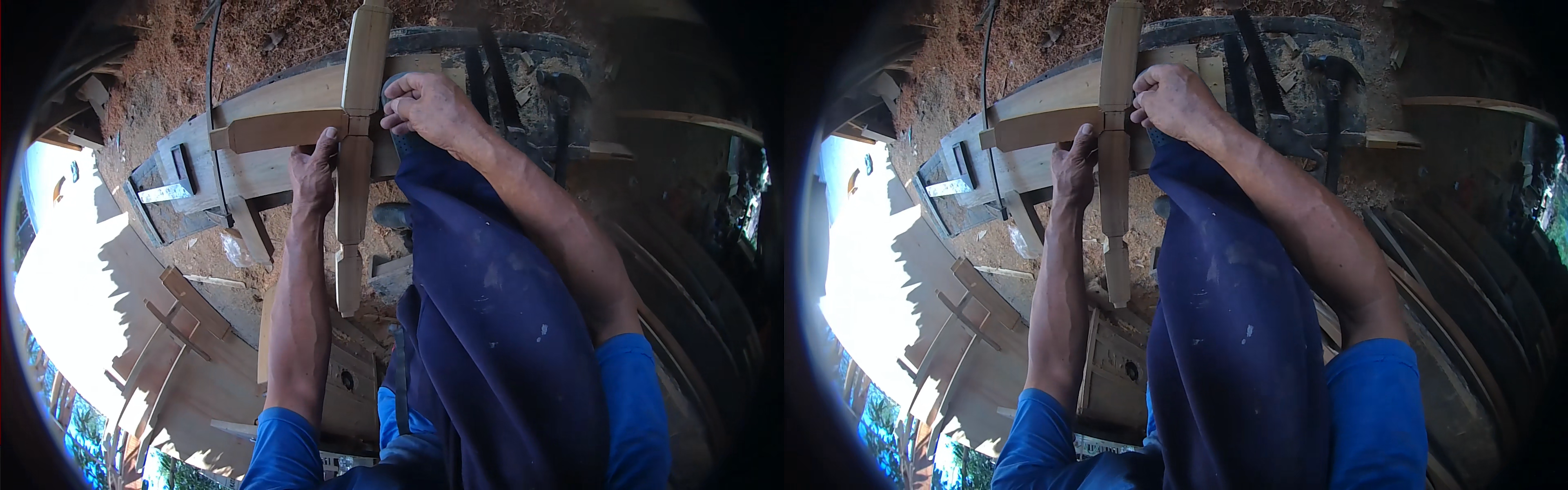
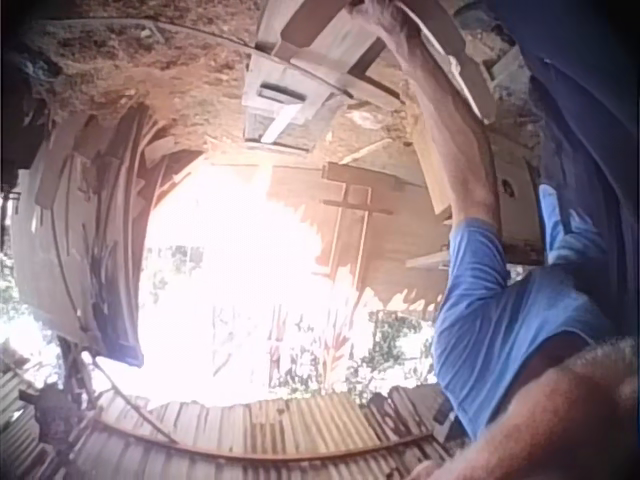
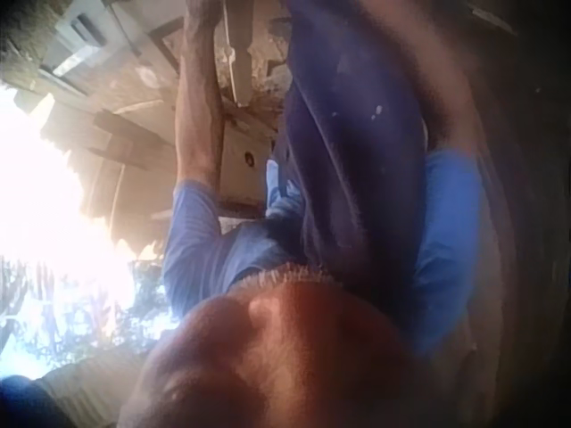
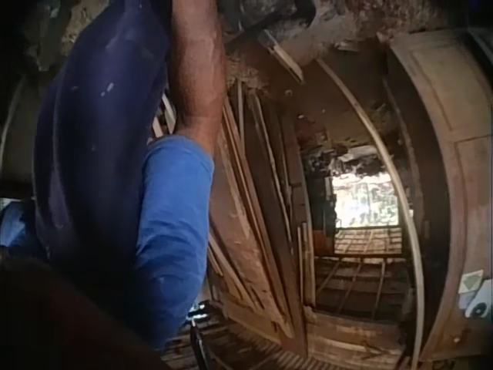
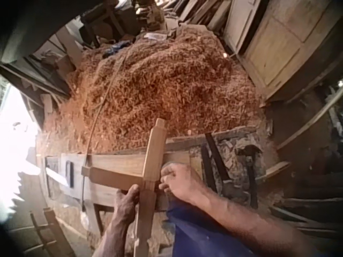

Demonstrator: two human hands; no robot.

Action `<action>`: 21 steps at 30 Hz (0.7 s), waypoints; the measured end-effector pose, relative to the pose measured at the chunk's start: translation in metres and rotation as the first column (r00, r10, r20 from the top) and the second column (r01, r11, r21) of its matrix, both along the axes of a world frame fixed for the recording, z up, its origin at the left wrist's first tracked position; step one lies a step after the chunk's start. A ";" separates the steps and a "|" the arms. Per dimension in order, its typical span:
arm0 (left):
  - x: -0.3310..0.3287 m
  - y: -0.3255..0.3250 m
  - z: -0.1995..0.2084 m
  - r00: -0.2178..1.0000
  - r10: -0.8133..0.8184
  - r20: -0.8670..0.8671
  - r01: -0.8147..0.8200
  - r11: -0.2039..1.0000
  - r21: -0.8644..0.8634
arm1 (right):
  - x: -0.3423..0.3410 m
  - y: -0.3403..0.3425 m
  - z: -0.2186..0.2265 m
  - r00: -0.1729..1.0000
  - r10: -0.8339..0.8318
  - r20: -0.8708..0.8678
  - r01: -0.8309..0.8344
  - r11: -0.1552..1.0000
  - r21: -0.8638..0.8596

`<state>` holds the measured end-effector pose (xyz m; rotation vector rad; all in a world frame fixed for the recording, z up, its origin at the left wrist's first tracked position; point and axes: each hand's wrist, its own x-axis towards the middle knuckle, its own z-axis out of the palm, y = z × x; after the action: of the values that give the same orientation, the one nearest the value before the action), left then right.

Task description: The person assembles a wooden frame by joining wooden pieces together, using a hammer and a saw to fit and secure the joints.

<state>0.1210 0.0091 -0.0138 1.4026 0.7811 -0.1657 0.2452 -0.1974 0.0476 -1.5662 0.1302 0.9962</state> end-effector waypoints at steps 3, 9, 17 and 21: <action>0.004 -0.005 0.007 0.998 -0.005 -0.061 -0.001 0.996 -0.088 | -0.001 -0.008 -0.001 0.998 -0.051 -0.047 0.052 0.998 0.018; 0.004 -0.011 0.016 0.995 0.068 -0.076 -0.082 0.977 -0.196 | -0.013 -0.019 0.001 0.990 -0.076 -0.115 0.080 0.996 0.027; 0.008 -0.033 0.073 0.954 0.300 -0.018 -0.278 0.857 -0.434 | -0.032 -0.004 0.001 1.000 -0.015 -0.021 0.018 0.989 0.147; 0.025 -0.053 0.128 0.962 0.268 0.058 -0.241 0.926 -0.292 | -0.024 0.013 0.044 0.984 -0.053 0.169 -0.006 0.945 0.328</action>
<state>0.1461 -0.0444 0.1147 1.0202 0.8170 -0.0049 0.2217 -0.1849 0.0916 -1.3341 -0.1342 0.8091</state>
